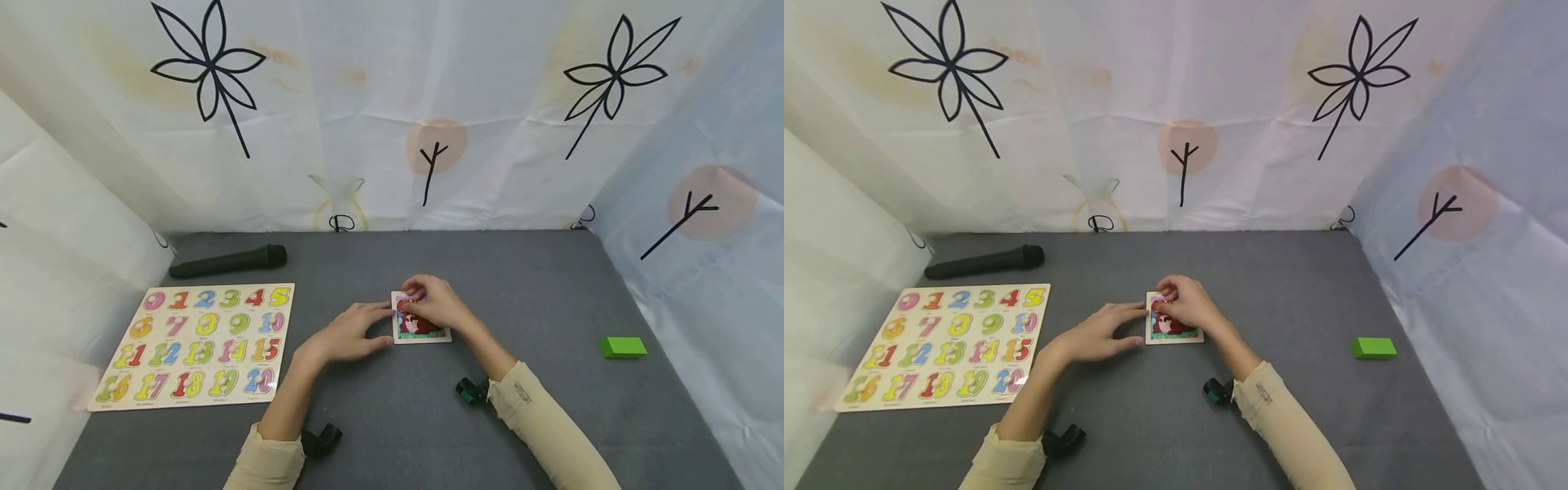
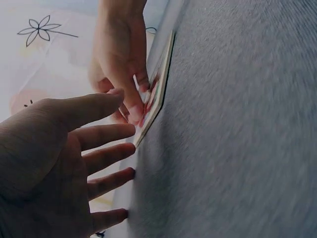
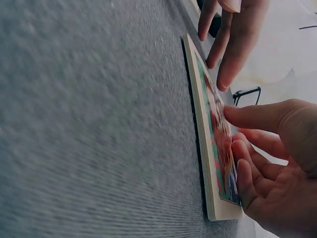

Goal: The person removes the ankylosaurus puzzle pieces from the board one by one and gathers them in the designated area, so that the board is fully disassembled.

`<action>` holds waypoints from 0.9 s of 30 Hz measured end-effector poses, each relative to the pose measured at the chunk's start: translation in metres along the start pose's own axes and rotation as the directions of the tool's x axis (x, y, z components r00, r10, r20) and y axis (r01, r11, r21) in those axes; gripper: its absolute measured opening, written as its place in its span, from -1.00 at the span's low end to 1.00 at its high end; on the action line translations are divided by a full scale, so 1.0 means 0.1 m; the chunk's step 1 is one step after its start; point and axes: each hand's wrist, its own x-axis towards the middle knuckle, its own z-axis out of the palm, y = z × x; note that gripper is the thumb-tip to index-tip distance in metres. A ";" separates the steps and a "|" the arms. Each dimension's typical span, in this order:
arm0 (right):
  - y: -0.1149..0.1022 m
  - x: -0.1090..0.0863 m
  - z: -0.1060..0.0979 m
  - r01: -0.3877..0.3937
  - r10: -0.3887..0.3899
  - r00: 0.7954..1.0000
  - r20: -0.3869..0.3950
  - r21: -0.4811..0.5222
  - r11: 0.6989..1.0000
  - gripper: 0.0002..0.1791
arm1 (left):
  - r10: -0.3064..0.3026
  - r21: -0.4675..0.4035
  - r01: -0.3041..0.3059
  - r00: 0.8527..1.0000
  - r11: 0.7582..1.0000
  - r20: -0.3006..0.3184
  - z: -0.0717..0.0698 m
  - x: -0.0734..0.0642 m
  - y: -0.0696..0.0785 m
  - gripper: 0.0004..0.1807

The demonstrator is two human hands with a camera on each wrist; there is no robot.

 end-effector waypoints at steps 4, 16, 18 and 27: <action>0.00 0.04 -0.01 0.005 -0.004 1.000 0.012 -0.070 0.998 -0.69 | 0.025 -0.040 -0.024 0.999 0.999 0.023 0.03 0.02 0.04 -0.31; -0.04 0.09 -0.07 0.005 0.008 0.998 0.061 -0.211 0.977 -0.71 | -0.069 -0.029 0.072 0.993 0.997 0.098 -0.14 -0.08 0.42 -0.35; -0.02 0.10 -0.09 0.012 0.004 0.996 0.090 -0.186 0.983 -0.79 | -0.082 -0.022 0.085 0.992 0.996 0.100 -0.14 -0.09 0.44 -0.36; 0.02 0.10 -0.08 0.046 -0.029 0.996 0.087 -0.196 0.980 -0.74 | -0.099 -0.018 0.101 0.992 0.995 0.079 -0.13 -0.10 0.45 -0.37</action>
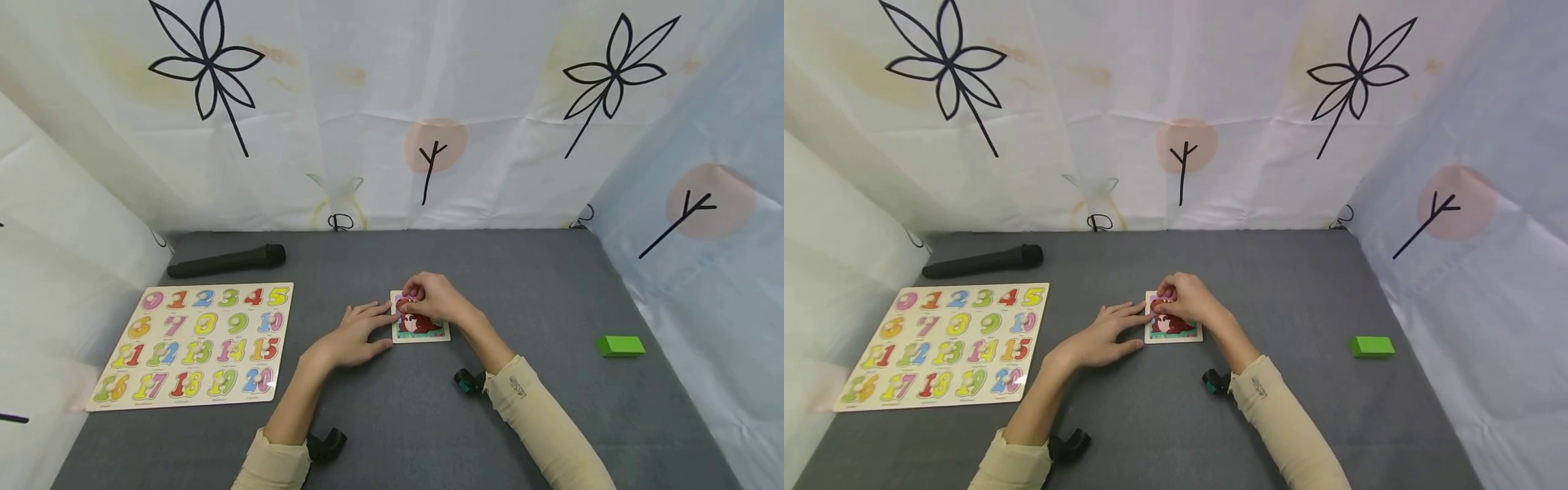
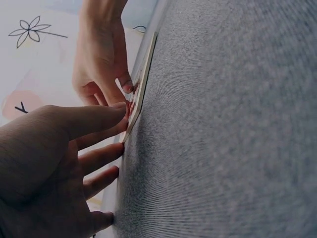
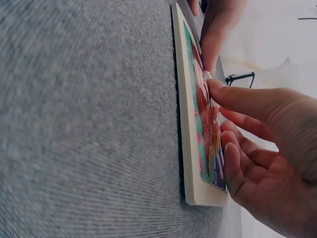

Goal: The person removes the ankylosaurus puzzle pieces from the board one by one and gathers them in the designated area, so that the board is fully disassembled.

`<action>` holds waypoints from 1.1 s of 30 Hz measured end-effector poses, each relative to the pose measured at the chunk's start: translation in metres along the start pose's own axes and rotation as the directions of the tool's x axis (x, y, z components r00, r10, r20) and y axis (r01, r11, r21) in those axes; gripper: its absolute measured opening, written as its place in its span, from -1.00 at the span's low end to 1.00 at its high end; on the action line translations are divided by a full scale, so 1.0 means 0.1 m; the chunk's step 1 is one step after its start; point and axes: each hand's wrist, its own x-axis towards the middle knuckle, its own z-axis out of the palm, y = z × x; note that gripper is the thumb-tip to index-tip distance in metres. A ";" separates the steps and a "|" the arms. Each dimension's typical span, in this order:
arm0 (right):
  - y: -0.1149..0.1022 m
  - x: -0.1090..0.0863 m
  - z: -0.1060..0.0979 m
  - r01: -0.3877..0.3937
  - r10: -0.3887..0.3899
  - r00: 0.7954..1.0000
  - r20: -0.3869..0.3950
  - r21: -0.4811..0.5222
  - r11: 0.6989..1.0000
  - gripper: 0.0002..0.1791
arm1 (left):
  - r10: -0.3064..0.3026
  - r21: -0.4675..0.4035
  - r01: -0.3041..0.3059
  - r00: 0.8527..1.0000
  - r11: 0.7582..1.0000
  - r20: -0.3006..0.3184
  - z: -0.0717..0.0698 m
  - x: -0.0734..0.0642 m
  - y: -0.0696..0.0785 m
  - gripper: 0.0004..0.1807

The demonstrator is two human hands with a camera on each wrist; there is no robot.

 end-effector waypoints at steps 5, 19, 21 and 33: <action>-0.01 0.01 0.00 0.010 -0.010 1.000 -0.017 -0.019 1.000 -0.67 | -0.011 0.004 0.011 1.000 1.000 -0.007 0.01 0.00 0.00 -0.38; -0.07 0.03 -0.01 -0.024 0.024 1.000 -0.010 -0.035 0.999 -0.63 | -0.013 0.002 0.013 1.000 1.000 -0.009 0.00 -0.01 0.01 -0.39; -0.07 0.02 -0.01 -0.029 0.029 1.000 -0.009 -0.042 0.999 -0.64 | -0.014 0.004 0.014 1.000 1.000 -0.011 0.00 -0.01 0.01 -0.39; -0.04 0.03 -0.03 -0.015 0.016 1.000 0.006 -0.037 0.999 -0.70 | -0.013 -0.001 0.013 1.000 1.000 -0.001 -0.01 0.00 0.03 -0.39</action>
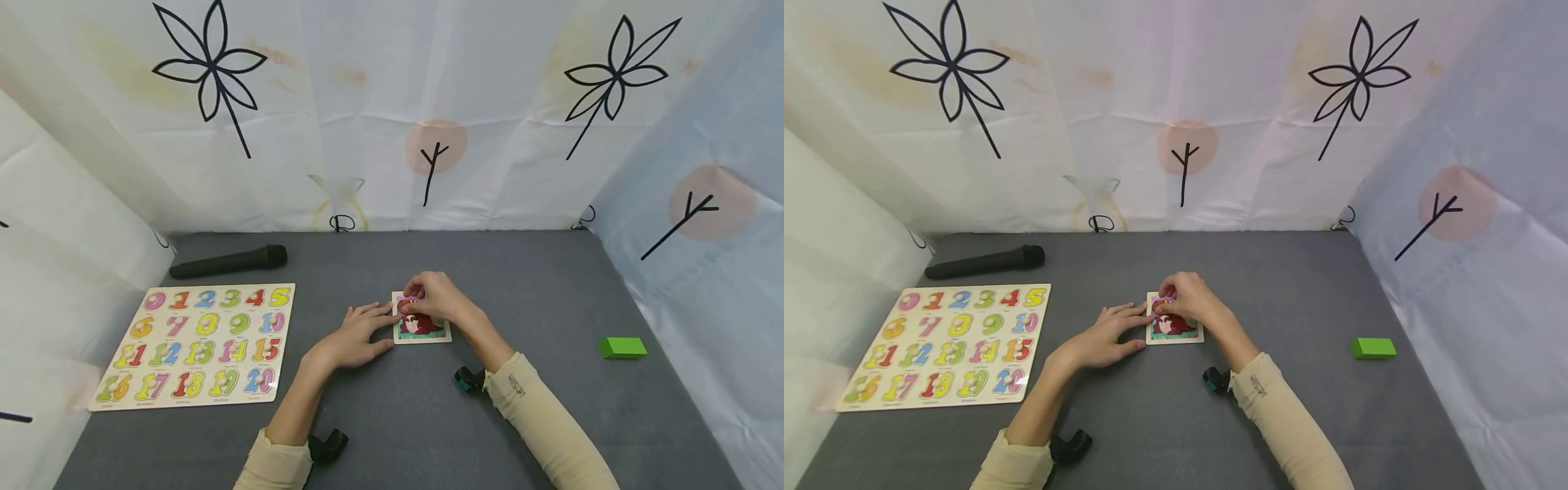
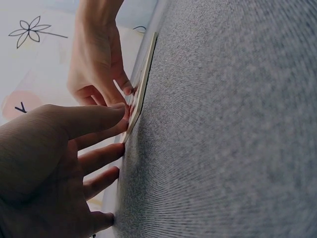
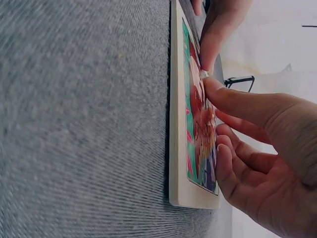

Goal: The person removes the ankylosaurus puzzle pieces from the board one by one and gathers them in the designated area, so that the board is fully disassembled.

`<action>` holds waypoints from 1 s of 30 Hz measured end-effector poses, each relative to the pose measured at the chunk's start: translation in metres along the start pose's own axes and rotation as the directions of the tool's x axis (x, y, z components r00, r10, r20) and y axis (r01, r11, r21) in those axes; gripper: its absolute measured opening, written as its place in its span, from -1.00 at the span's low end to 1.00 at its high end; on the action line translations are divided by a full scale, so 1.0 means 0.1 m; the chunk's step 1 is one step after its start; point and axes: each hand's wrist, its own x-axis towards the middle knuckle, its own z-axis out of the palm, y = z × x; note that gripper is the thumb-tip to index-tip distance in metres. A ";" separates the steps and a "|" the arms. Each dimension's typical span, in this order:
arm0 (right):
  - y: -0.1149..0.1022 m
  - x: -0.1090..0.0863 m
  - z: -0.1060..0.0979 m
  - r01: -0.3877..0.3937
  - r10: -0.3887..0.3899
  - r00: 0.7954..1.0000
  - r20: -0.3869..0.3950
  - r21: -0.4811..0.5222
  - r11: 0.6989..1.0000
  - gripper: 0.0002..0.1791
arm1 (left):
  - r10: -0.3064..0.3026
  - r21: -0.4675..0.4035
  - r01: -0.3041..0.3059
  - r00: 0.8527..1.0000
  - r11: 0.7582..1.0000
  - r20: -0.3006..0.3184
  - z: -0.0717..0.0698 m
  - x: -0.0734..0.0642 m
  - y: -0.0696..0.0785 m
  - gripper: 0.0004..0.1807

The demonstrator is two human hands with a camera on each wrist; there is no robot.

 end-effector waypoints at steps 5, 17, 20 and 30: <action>0.01 0.02 -0.01 0.003 -0.003 1.000 0.025 -0.001 1.000 -0.72 | 0.001 0.003 -0.001 1.000 1.000 0.001 0.01 0.00 0.00 -0.39; 0.04 0.06 -0.04 0.021 -0.022 0.996 0.082 0.020 1.000 -0.74 | -0.004 -0.004 0.004 1.000 1.000 0.004 -0.01 -0.01 0.01 -0.39; 0.04 0.05 -0.03 0.015 -0.017 0.997 0.077 0.029 0.999 -0.74 | -0.004 -0.002 0.004 1.000 1.000 0.004 -0.01 -0.01 0.01 -0.39; 0.09 0.03 0.03 0.047 -0.053 0.997 0.061 0.092 0.995 -0.74 | 0.004 -0.004 -0.004 1.000 1.000 0.002 -0.01 0.00 0.00 -0.40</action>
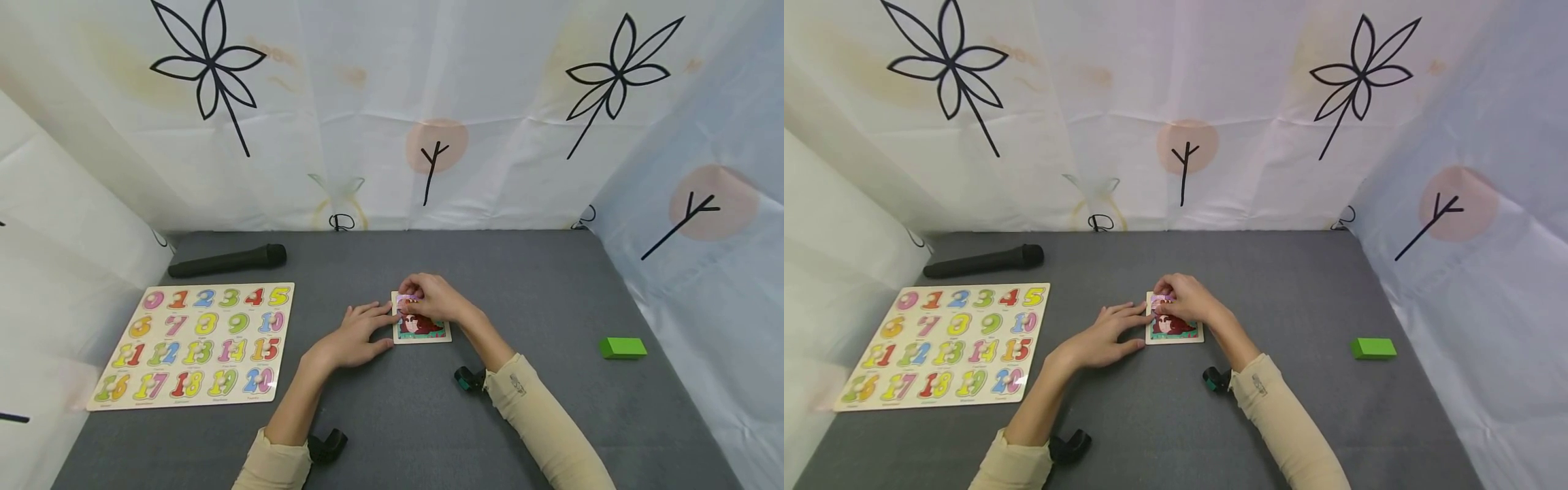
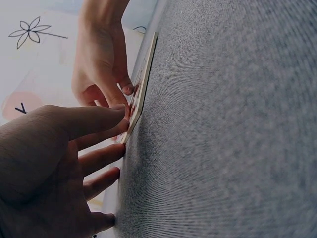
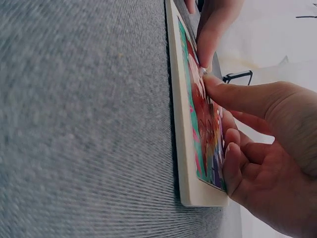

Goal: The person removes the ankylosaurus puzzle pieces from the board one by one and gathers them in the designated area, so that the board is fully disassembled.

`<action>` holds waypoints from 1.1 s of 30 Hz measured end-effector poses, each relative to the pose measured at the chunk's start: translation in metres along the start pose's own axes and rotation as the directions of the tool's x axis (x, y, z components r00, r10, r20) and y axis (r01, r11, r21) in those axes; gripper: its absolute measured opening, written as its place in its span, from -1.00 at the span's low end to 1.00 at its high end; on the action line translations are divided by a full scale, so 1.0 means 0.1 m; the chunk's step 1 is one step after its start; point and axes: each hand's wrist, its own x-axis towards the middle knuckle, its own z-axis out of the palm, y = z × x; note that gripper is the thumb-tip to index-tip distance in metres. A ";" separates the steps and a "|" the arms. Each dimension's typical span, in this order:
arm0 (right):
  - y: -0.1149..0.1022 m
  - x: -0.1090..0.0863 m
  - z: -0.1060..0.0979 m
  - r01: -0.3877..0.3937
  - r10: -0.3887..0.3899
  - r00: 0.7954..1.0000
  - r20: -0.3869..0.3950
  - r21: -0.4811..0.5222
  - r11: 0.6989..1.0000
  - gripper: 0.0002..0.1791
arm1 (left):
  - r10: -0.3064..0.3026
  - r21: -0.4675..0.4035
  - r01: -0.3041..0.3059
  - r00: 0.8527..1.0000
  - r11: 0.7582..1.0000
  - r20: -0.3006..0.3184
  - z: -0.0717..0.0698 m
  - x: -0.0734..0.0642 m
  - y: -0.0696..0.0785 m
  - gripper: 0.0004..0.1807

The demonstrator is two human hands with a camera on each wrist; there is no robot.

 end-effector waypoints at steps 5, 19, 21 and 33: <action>0.01 0.00 0.01 0.033 -0.033 0.999 0.009 0.001 0.999 -0.68 | 0.001 -0.002 -0.001 1.000 1.000 -0.002 0.00 0.00 0.00 -0.39; 0.06 -0.03 0.01 0.093 -0.089 0.995 -0.038 0.106 0.990 -0.73 | -0.006 -0.005 0.006 1.000 1.000 -0.005 0.01 0.00 0.00 -0.40; 0.07 -0.03 0.00 0.105 -0.101 0.994 -0.046 0.105 0.989 -0.76 | -0.004 -0.005 0.004 1.000 1.000 -0.004 0.01 0.00 0.00 -0.40; 0.20 -0.11 -0.10 0.086 -0.058 0.994 -0.090 0.345 0.935 -0.81 | -0.013 0.005 0.013 1.000 1.000 -0.001 0.01 0.01 -0.01 -0.41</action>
